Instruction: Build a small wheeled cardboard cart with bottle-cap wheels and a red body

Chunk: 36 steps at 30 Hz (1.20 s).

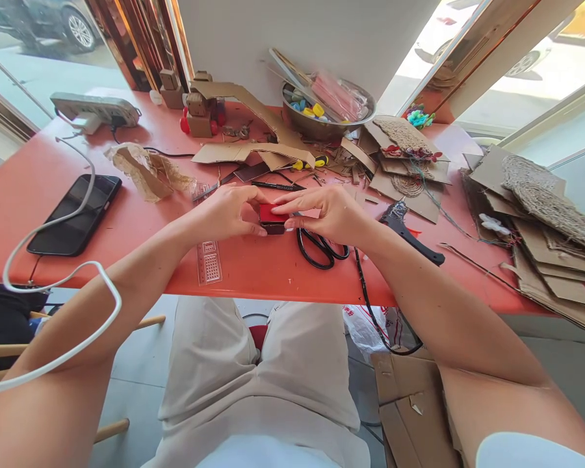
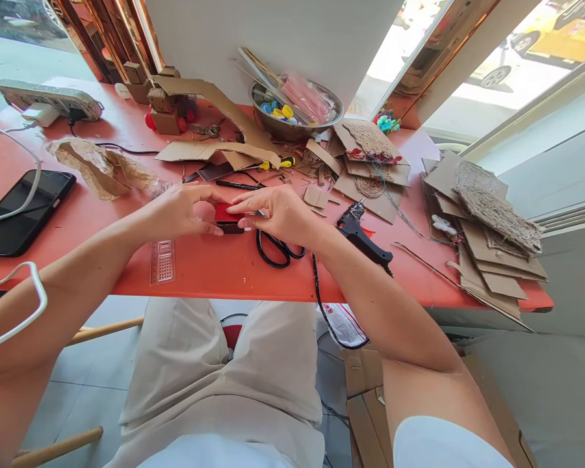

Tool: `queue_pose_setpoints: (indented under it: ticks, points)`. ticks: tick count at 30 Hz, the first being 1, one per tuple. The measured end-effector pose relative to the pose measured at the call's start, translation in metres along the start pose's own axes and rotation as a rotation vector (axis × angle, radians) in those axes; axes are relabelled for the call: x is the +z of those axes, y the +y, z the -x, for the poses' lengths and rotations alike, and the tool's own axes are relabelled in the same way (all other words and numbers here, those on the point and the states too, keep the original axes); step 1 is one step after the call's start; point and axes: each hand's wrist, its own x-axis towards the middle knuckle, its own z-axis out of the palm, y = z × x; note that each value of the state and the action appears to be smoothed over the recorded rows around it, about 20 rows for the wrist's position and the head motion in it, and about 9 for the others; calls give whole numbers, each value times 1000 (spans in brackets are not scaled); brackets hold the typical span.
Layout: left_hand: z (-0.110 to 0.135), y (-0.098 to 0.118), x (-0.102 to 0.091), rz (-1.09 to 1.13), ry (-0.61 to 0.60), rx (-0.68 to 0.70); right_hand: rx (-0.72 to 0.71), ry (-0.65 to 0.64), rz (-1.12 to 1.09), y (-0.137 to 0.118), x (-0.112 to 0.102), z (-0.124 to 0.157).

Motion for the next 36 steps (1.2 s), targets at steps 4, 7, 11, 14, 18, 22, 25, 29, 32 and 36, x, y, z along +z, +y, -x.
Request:
queue_pose_setpoints:
  ticks: [4, 7, 11, 14, 18, 22, 25, 29, 32, 36]
  points:
    - [1, -1, 1, -16, 13, 12, 8, 3, 31, -1, 1, 0]
    - [2, -1, 1, -21, 16, 29, 14, 6, 57, -3, 2, 0]
    - [2, -1, 0, -38, 11, 23, -2, 0, 93, -5, 3, 1]
    - [1, -1, 1, -43, 8, 24, -15, -15, 123, -6, 2, 2]
    - [1, -2, 0, -36, 6, 44, -22, -36, 183, -10, 1, 3]
    - [0, -5, 2, -26, 12, 64, -54, -49, 234, -16, 4, 1]
    - [-3, -11, 9, -23, 59, 66, -56, -30, 273, -18, 8, -3]
    - [-5, -18, 14, 0, 85, 37, -21, -1, 296, -19, 12, -7]
    - [-2, -16, 6, 66, 27, 4, 4, 6, 275, -19, 12, -8]
    - [0, -9, -3, 174, 26, -21, 29, 13, 242, -20, 12, -9]
